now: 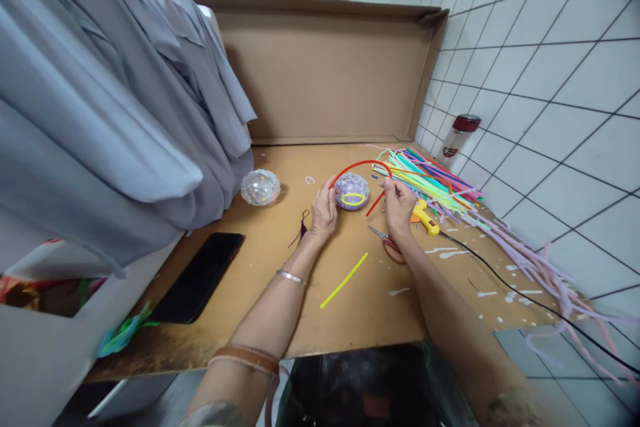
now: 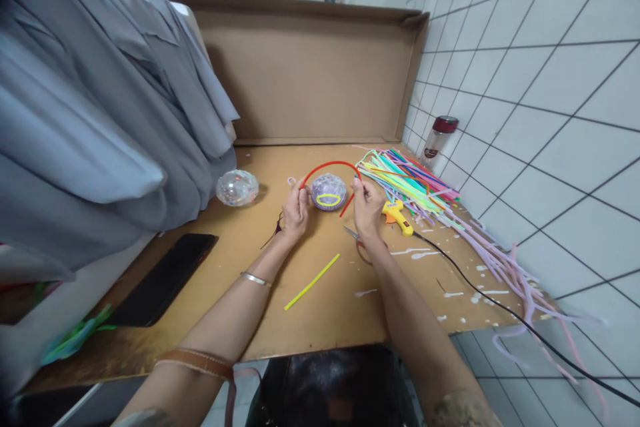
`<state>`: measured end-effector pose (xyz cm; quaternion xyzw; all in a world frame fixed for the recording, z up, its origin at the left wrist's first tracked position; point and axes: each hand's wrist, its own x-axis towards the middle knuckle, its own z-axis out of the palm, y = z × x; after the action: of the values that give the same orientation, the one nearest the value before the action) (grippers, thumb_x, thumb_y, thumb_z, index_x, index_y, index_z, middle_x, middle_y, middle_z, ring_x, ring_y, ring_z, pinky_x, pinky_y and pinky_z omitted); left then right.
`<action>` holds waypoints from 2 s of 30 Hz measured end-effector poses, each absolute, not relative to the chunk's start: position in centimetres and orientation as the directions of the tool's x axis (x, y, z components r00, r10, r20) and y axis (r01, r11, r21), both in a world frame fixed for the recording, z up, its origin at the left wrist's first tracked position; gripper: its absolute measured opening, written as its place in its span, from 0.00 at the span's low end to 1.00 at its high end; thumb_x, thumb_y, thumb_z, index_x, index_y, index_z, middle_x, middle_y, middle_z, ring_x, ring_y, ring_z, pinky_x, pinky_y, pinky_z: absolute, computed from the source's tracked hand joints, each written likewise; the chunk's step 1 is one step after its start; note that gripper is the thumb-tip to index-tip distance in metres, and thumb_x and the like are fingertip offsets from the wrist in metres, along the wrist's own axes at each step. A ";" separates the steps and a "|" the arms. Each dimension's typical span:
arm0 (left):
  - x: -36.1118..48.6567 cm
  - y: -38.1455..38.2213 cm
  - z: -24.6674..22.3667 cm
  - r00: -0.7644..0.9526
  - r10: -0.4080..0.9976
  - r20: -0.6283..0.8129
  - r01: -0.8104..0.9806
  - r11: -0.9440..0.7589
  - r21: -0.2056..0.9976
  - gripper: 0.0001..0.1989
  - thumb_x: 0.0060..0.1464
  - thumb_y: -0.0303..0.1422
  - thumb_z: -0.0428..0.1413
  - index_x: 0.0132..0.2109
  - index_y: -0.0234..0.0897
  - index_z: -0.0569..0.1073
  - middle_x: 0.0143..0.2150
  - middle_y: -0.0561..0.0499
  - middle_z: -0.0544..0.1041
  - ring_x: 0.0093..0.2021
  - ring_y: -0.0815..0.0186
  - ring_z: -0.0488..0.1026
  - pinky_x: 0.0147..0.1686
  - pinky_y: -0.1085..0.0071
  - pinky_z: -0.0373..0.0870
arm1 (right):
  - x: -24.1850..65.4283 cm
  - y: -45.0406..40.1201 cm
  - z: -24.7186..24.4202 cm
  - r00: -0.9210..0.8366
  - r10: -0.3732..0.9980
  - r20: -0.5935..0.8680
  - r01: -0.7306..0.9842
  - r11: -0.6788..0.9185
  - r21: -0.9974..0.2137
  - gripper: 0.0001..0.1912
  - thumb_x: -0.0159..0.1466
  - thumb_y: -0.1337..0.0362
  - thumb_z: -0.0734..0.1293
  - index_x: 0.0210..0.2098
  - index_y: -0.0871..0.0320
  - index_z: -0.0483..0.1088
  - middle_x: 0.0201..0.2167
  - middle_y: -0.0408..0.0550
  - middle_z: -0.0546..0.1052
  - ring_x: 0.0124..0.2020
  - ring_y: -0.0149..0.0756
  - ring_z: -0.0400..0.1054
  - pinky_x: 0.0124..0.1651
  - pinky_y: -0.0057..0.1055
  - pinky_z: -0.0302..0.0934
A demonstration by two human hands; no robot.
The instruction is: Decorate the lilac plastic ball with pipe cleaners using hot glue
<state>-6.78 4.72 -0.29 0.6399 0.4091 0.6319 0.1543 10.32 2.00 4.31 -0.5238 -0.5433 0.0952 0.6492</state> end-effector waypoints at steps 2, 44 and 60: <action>-6.7 4.8 -0.3 -0.086 0.696 0.713 0.335 -0.653 0.679 0.34 0.67 0.56 0.39 0.54 0.34 0.76 0.39 0.42 0.79 0.42 0.60 0.77 0.48 0.61 0.74 | 10.2 2.1 4.3 0.387 0.725 0.570 0.365 0.448 -0.816 0.27 0.66 0.40 0.60 0.29 0.56 0.72 0.20 0.41 0.70 0.25 0.33 0.64 0.31 0.31 0.60; -7.1 3.6 0.8 0.066 0.777 0.626 0.406 -0.594 0.694 0.28 0.67 0.54 0.40 0.28 0.40 0.65 0.24 0.52 0.69 0.26 0.67 0.65 0.31 0.70 0.62 | 9.9 2.7 4.9 0.380 0.808 0.450 -0.097 0.519 -0.849 0.19 0.54 0.46 0.73 0.28 0.54 0.69 0.19 0.35 0.66 0.19 0.25 0.57 0.23 0.25 0.54; -8.9 4.9 0.3 0.008 0.756 0.654 0.427 -0.594 0.682 0.20 0.66 0.43 0.49 0.26 0.40 0.64 0.23 0.53 0.64 0.27 0.66 0.61 0.33 0.70 0.57 | 10.1 3.0 4.2 0.338 0.792 0.508 0.011 0.537 -0.844 0.16 0.56 0.51 0.72 0.35 0.54 0.69 0.27 0.39 0.69 0.24 0.27 0.60 0.28 0.26 0.60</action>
<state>-8.85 4.94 0.33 0.6946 0.4259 0.5609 0.1467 10.12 3.05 4.22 -0.3964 -0.5066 0.2730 0.7153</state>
